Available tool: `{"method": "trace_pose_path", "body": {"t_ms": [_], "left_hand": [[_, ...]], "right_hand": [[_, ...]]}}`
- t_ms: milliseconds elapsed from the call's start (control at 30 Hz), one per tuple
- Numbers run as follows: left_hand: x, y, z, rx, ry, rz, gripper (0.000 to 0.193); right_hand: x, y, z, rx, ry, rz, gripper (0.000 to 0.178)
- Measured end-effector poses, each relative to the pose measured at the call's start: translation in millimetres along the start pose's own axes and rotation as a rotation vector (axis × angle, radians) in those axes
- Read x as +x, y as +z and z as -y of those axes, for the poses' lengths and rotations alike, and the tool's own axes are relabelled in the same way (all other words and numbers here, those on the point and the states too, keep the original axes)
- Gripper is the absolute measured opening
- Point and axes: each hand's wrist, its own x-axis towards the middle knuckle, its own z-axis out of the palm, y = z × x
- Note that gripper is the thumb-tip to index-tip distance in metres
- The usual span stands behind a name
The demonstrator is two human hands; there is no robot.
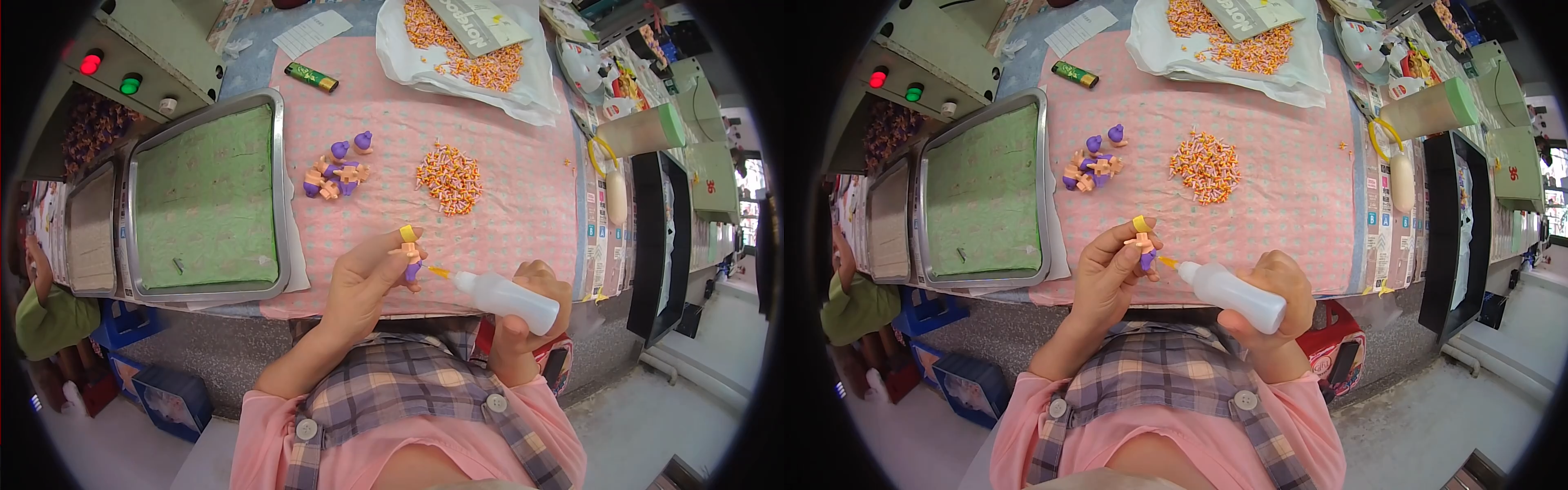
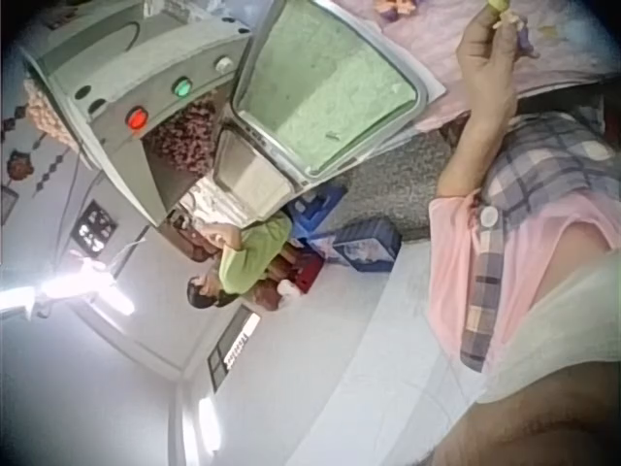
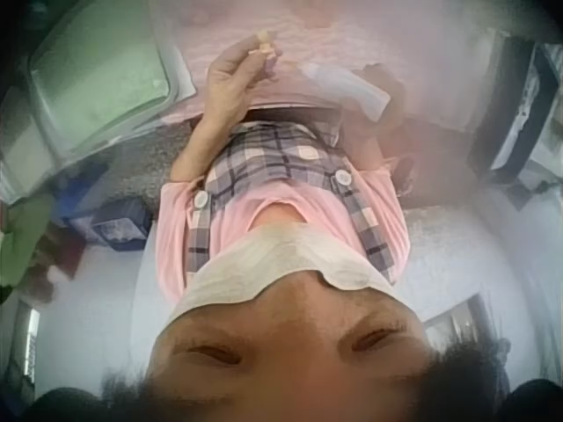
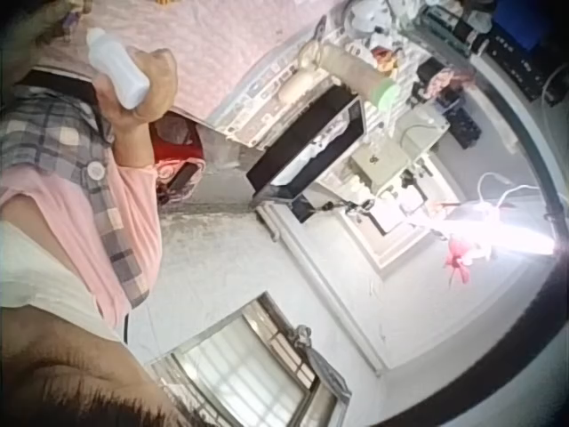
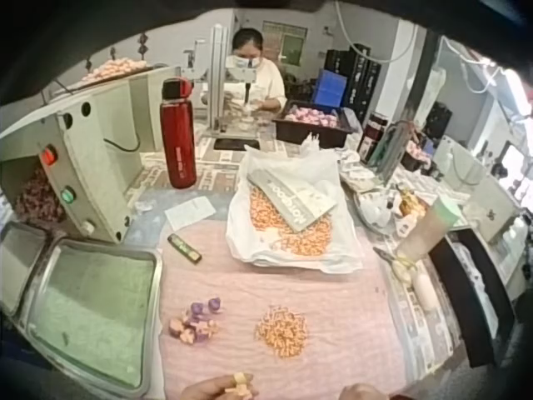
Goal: Assembling small toy components by gluing plastic beads onto them at a factory workstation.
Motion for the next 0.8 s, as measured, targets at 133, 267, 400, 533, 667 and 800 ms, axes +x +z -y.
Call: {"method": "trace_pose_path", "body": {"t_ms": [133,267,400,533,667,800], "left_hand": [[0.3,0.0,-1.0,0.001,0.001,0.003,0.033],[0.7,0.8,-2.4,-0.001,-0.001,0.005,0.033],[1.0,2.2,-3.2,-0.013,-0.005,-0.005,0.033],[1.7,2.9,-4.0,-0.052,-0.027,-0.007,0.033],[2.4,2.9,-3.7,-0.089,-0.039,-0.002,0.033],[3.0,2.1,-3.5,-0.113,-0.051,0.007,0.033]], "right_hand": [[-0.6,2.1,1.8,-0.001,0.020,-0.079,0.052],[1.8,-0.8,3.9,0.058,0.057,-0.137,0.053],[1.4,-1.4,2.5,0.054,0.052,-0.136,0.053],[-0.3,-2.9,-2.3,0.148,-0.037,-0.091,0.045],[-0.4,-2.5,-2.7,0.138,-0.037,-0.079,0.044],[0.4,-3.3,-3.0,0.120,-0.040,-0.055,0.044]]}}
